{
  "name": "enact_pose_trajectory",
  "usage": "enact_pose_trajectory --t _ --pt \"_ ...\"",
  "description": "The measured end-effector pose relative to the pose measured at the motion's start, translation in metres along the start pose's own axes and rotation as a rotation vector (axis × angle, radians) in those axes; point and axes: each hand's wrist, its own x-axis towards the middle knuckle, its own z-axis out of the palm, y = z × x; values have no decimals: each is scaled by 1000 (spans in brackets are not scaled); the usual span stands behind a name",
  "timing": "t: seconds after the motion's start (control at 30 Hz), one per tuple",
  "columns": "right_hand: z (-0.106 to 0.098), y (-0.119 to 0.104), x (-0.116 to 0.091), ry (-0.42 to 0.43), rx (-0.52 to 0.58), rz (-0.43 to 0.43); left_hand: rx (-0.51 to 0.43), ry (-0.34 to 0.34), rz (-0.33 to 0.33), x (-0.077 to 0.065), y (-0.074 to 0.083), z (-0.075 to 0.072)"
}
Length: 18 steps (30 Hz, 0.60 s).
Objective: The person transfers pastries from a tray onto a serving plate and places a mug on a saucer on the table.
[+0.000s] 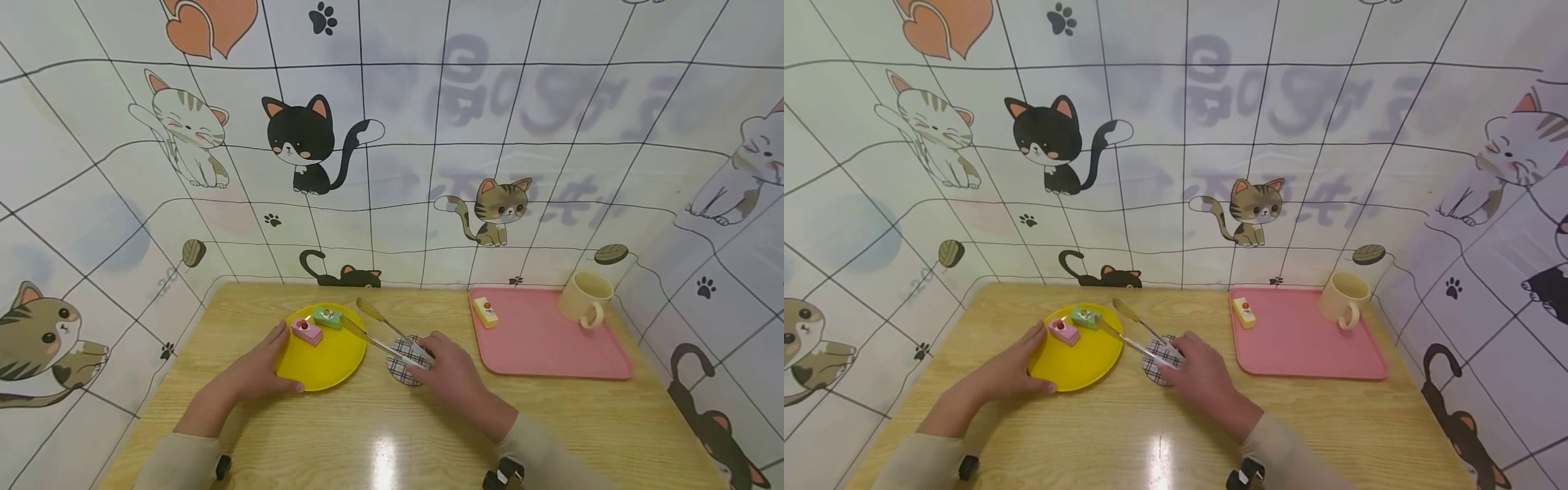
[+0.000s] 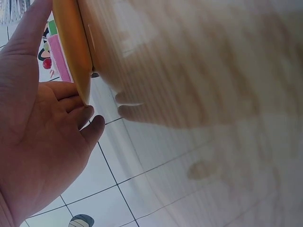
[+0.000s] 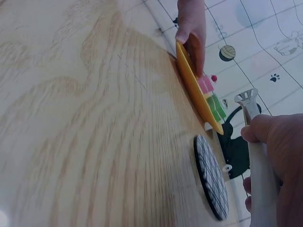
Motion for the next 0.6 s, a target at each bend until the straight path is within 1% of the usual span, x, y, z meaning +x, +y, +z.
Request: enact_pose_trajectory --t 0.2,0.37,0.5,0.6 --pt "-14 20 -6 43 12 43 -4 -2 -3 0 -2 1" --pt "-26 35 -12 68 -3 67 -6 -2 -4 1 -3 1" --pt "-38 47 -19 93 -40 77 -5 -1 0 1 -4 2" --pt "-49 56 -24 129 -68 78 2 1 5 2 -4 2"
